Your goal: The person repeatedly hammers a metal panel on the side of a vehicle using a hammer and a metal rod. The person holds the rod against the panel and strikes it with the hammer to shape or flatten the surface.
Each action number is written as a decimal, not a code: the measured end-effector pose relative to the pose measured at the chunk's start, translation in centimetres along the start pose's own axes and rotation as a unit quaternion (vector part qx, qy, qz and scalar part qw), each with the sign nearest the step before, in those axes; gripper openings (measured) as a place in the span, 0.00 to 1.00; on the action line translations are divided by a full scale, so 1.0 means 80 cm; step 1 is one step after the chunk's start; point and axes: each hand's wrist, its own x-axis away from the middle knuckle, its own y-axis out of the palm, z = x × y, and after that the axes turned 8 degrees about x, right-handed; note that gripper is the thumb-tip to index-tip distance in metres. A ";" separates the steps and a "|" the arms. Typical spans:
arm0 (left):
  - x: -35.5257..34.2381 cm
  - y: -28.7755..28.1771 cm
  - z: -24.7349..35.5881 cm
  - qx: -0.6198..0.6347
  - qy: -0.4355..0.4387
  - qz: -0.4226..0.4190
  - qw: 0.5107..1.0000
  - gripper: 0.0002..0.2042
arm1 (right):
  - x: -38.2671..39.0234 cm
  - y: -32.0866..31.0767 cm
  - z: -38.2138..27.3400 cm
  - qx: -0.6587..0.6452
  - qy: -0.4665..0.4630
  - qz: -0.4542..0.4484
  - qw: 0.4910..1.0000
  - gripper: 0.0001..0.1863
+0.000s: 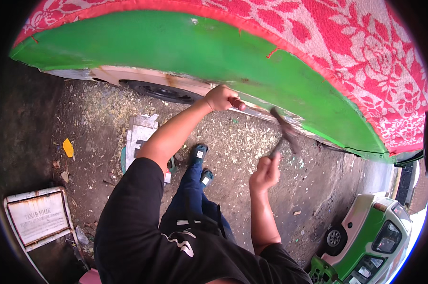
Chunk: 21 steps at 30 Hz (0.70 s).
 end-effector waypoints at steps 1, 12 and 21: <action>-0.005 0.002 0.004 -0.012 0.017 0.005 1.000 0.10 | 0.001 0.009 0.012 0.079 -0.008 -0.050 0.996 0.20; -0.012 0.000 -0.001 -0.006 -0.012 0.008 1.000 0.07 | -0.012 -0.002 0.018 0.134 0.034 -0.103 0.985 0.20; 0.020 0.029 0.017 -0.115 0.127 0.177 0.969 0.16 | -0.011 -0.044 0.004 -0.019 0.245 -0.083 0.966 0.22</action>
